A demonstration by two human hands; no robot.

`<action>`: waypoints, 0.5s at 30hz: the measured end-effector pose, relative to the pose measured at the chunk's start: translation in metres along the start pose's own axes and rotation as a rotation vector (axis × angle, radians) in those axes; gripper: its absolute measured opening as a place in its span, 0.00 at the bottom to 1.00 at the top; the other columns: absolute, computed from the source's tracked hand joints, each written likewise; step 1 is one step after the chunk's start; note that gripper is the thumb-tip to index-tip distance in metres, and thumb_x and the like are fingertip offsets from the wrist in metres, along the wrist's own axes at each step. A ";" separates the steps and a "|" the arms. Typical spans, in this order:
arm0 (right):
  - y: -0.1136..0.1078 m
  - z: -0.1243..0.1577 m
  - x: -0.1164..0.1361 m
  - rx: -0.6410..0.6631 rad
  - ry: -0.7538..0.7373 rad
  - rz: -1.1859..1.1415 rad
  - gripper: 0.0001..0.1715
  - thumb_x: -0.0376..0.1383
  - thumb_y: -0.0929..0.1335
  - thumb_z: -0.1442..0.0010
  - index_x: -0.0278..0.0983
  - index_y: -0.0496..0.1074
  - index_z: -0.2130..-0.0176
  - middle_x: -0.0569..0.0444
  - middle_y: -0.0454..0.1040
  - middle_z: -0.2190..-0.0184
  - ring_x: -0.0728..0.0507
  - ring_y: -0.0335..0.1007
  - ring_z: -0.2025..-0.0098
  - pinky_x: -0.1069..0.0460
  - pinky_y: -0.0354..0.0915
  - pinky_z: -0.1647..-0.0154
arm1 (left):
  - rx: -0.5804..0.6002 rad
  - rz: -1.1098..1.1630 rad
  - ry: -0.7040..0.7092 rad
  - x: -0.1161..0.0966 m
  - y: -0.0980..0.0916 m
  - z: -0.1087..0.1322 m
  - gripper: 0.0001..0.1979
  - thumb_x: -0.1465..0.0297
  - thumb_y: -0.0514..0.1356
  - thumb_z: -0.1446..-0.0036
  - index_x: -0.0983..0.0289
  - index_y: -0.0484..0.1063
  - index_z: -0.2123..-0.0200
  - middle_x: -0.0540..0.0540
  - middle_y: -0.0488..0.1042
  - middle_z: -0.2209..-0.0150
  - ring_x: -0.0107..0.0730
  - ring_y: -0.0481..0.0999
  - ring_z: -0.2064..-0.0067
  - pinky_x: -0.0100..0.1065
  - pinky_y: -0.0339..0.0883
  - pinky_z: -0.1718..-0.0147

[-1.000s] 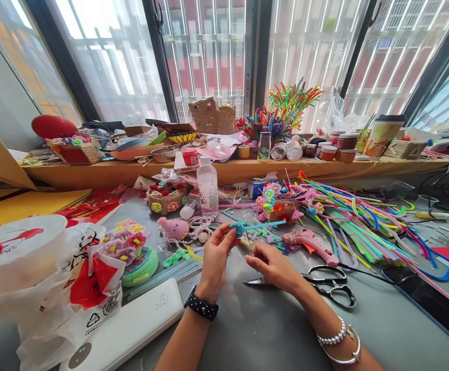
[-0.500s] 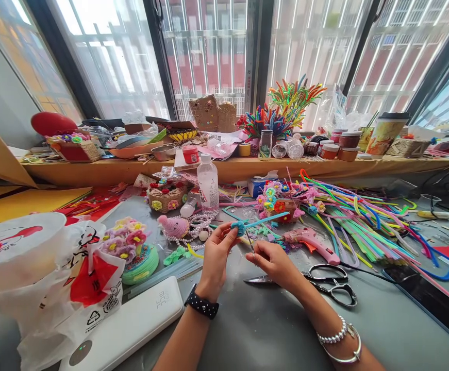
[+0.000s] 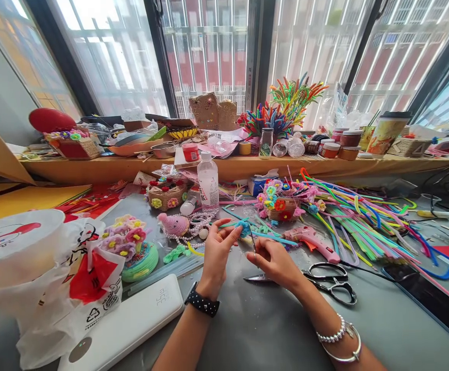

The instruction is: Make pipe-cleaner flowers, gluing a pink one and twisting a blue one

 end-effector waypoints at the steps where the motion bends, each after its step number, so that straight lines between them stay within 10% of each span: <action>1: 0.000 0.000 0.000 -0.002 0.000 0.017 0.20 0.49 0.62 0.50 0.36 0.57 0.79 0.60 0.57 0.83 0.51 0.53 0.79 0.55 0.50 0.78 | 0.001 0.007 -0.001 0.000 0.000 0.000 0.21 0.68 0.64 0.63 0.64 0.63 0.64 0.48 0.71 0.75 0.22 0.69 0.74 0.23 0.58 0.76; 15: -0.001 -0.001 0.001 -0.006 -0.025 -0.006 0.19 0.46 0.62 0.48 0.37 0.54 0.80 0.61 0.55 0.84 0.51 0.50 0.80 0.56 0.48 0.79 | -0.008 0.064 -0.030 0.001 -0.001 -0.002 0.18 0.71 0.63 0.60 0.65 0.61 0.64 0.46 0.70 0.75 0.16 0.63 0.79 0.22 0.55 0.77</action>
Point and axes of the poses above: each hand's wrist, its own z-axis away from the middle knuckle, its own y-axis out of the palm, x = y × z, the point moved 3 cm from there along -z, towards the middle knuckle
